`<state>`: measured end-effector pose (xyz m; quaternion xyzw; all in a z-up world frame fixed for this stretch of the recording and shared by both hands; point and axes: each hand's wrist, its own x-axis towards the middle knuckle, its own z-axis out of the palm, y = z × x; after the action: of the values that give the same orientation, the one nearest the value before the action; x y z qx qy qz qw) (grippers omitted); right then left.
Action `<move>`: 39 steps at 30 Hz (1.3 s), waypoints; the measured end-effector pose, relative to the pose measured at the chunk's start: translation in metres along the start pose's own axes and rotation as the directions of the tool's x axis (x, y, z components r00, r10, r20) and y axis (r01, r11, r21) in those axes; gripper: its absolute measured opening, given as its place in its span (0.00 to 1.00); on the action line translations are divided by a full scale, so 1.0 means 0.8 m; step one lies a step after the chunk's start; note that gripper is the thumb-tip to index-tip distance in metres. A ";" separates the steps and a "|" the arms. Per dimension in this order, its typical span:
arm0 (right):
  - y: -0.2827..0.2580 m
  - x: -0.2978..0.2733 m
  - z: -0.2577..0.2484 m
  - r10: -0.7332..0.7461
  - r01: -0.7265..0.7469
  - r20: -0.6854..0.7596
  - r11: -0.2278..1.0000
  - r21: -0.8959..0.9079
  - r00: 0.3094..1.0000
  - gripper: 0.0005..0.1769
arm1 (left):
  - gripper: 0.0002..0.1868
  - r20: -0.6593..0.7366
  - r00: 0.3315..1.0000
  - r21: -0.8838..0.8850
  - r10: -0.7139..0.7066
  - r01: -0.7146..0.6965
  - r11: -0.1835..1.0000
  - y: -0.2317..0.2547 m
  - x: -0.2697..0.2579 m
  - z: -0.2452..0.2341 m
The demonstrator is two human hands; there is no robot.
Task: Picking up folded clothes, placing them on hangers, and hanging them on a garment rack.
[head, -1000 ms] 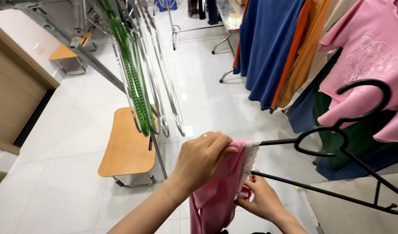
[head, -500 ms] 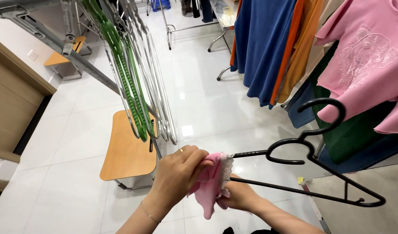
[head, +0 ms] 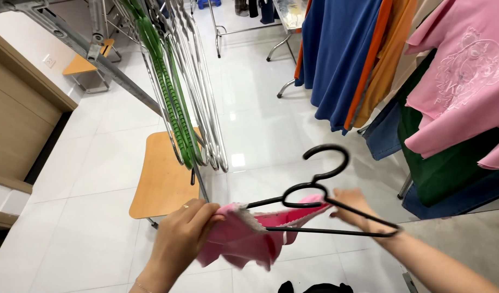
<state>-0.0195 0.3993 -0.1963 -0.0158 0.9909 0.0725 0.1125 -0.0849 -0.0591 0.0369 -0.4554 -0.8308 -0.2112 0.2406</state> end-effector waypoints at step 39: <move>0.065 -0.144 -0.220 -0.086 0.254 -0.653 0.953 0.168 0.753 0.06 | 0.06 -0.210 0.978 0.019 -0.003 0.008 1.000 -0.028 0.025 0.165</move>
<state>0.0512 0.4262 0.0064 -0.1159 0.9652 -0.0712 -0.2233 -0.1408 0.0185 -0.0590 -0.4259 -0.8041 -0.2505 0.3307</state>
